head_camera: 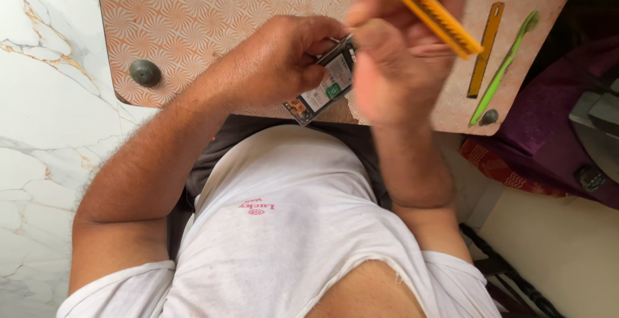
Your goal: The person uses a yellow plastic pry tool to carefully separate and remove internal components from a disassembled smartphone. They lift a metal shielding plate and disconnect ribbon cables from the motherboard while holding the device over a patterned table.
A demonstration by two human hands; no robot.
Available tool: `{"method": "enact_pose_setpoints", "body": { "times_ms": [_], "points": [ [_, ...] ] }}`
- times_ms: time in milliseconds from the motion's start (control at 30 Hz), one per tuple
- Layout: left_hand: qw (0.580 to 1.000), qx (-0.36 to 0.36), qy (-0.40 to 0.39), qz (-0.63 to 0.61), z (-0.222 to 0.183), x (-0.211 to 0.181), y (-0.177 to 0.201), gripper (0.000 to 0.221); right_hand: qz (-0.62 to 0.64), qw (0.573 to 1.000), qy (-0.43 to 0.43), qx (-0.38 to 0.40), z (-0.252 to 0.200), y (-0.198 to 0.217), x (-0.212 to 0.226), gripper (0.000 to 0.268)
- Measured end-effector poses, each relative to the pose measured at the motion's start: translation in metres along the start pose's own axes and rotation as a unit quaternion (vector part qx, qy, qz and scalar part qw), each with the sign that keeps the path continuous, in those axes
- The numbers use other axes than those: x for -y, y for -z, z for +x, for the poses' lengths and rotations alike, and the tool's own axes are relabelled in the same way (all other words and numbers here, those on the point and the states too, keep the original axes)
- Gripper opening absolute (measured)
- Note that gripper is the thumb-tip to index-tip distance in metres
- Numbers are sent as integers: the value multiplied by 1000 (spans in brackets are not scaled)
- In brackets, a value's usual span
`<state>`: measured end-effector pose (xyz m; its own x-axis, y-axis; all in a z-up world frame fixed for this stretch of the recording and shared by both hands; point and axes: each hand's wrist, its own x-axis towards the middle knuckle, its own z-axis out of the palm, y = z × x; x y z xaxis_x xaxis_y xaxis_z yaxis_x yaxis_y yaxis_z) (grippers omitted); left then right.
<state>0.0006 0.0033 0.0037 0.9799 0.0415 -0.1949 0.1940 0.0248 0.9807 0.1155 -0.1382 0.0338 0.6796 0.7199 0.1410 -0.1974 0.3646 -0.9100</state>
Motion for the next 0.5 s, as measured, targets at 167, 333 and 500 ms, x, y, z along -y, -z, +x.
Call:
{"method": "enact_pose_setpoints", "body": {
  "times_ms": [167, 333, 500],
  "points": [
    [988, 22, -47, -147, 4, 8, -2, 54, -38, 985, 9, 166, -40, -84, -33, 37],
    [994, 30, -9, -105, 3, 3, -1, 56, -172, 929, 18, 329, -69, -135, -40, 33],
    [978, 59, -26, -197, 4, 6, 0, 56, -170, 909, 111, 363, -48, -99, -17, 32]
  ]
}}
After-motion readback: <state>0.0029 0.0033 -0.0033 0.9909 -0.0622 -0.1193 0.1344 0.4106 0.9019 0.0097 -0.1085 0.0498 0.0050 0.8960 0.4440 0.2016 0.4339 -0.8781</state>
